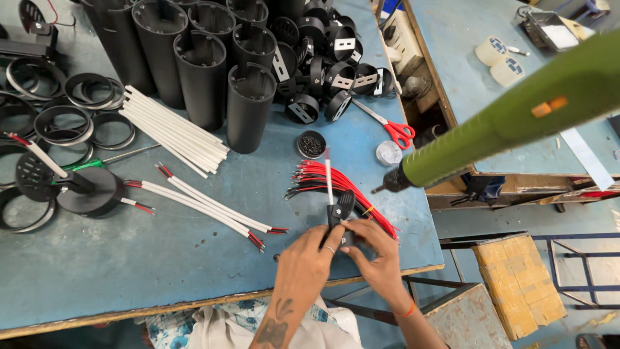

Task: The person assembles small black electrical components by inserting white and red wires into slots and securing them with a green power drill. The person handles multiple components one at a time, tightening screws and placing finished units aside on the table.

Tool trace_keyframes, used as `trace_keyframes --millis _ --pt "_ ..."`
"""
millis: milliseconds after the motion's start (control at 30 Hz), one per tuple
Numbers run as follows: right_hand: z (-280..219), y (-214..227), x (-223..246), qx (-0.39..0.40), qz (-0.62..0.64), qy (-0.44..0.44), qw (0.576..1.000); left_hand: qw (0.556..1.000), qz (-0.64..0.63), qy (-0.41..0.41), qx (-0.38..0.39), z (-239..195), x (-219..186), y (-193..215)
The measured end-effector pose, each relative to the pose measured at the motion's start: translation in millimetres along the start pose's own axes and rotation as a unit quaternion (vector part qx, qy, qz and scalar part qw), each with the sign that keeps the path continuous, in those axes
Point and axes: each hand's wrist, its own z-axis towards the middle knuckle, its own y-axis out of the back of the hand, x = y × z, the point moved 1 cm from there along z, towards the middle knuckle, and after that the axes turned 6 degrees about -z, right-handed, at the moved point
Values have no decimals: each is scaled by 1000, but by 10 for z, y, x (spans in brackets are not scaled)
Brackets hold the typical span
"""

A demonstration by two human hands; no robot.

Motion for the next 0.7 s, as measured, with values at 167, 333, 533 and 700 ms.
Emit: trace_keyframes --millis 167,333,533,700 --pt "-108 -168 -293 1 240 -116 964 988 -62 130 55 91 -90 -3" --pt "-134 -163 -443 6 260 -150 954 981 -125 134 55 221 -145 101" --pt "-124 -145 -335 7 210 -123 970 962 -131 225 85 342 -135 104" --pt "-101 -139 -282 6 167 -146 975 980 -101 173 8 308 -146 17"
